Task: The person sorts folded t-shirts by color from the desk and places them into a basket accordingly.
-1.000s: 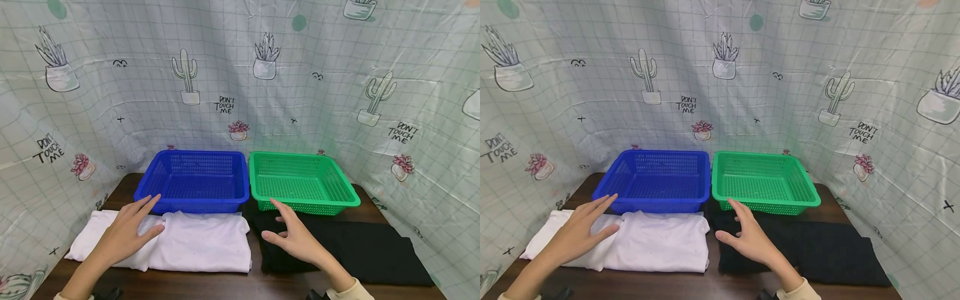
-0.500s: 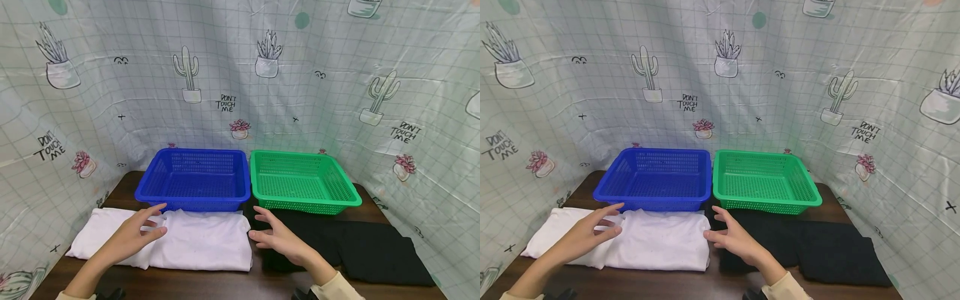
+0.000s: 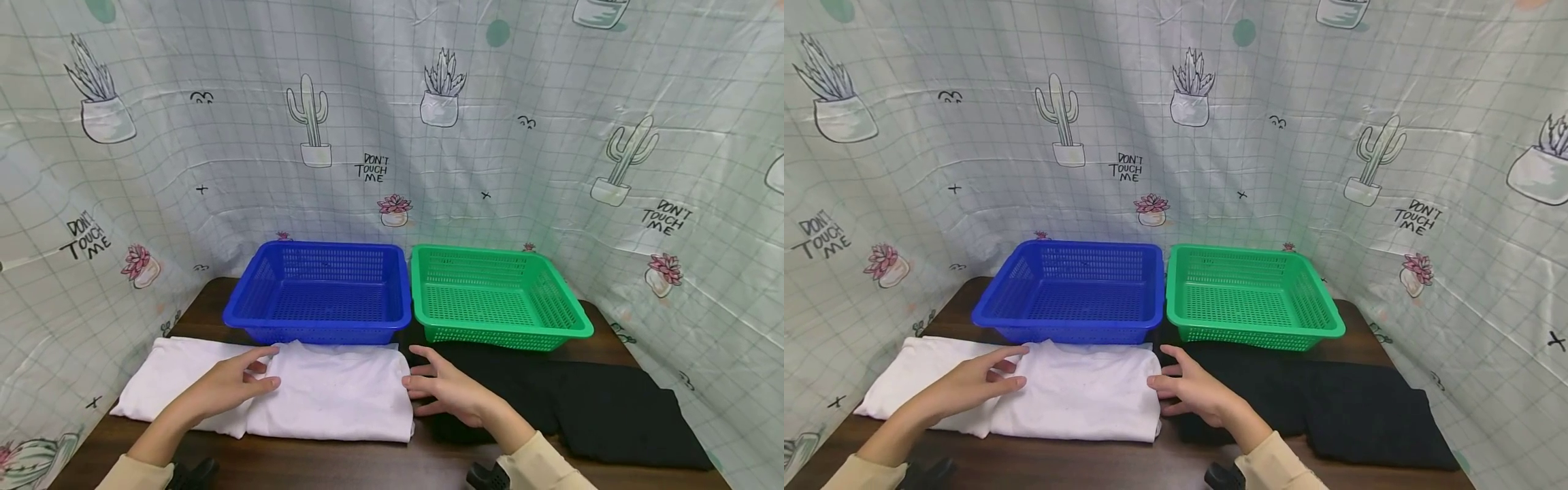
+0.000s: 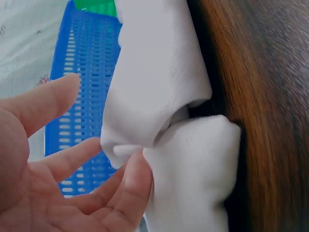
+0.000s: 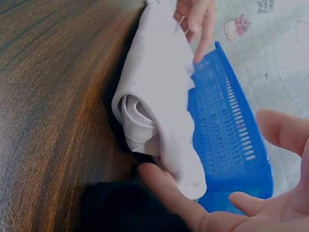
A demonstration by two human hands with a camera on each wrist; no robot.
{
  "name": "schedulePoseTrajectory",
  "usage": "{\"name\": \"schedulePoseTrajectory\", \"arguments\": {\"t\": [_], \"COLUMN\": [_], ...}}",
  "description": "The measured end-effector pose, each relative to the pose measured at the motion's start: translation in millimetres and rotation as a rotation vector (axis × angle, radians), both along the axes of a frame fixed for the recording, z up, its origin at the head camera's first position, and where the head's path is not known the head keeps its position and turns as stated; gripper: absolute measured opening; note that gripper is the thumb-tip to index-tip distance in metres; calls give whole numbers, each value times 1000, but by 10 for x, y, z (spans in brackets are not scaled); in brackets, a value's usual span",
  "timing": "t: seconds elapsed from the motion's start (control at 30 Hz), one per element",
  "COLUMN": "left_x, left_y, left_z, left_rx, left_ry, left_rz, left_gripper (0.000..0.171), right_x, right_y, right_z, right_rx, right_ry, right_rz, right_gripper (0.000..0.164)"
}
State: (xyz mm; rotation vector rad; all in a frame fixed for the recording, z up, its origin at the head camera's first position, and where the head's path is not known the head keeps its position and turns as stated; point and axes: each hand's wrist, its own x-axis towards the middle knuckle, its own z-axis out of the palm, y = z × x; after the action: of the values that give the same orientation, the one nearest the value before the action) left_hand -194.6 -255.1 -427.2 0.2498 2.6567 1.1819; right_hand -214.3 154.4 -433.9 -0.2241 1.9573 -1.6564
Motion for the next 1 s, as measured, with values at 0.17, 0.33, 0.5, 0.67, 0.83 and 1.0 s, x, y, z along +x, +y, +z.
{"name": "schedulePoseTrajectory", "arguments": {"t": [0.17,0.33,0.5,0.67,0.83,1.0], "left_x": [-49,-66,-90,-115,-122,-137], "left_y": [43,85,145,205,261,324], "left_z": [-19,-6,5,-5,-40,-21], "left_rx": [3,6,2,-10,1,29], "left_ry": [13,28,10,23,73,94], "left_rz": [3,-17,-38,-34,-53,-77], "left_gripper": [70,71,75,75,72,68], "right_x": [-46,-86,-110,-134,-149,-153], "right_y": [-24,-47,-63,-134,-199,-152], "right_z": [-37,-46,-84,-145,-168,-107], "right_rx": [-32,-56,-61,-55,-28,-4], "right_ry": [-53,-93,-117,-110,-60,-18], "right_rz": [-2,-1,-13,-14,3,-4], "right_gripper": [86,84,84,84,82,78]}}
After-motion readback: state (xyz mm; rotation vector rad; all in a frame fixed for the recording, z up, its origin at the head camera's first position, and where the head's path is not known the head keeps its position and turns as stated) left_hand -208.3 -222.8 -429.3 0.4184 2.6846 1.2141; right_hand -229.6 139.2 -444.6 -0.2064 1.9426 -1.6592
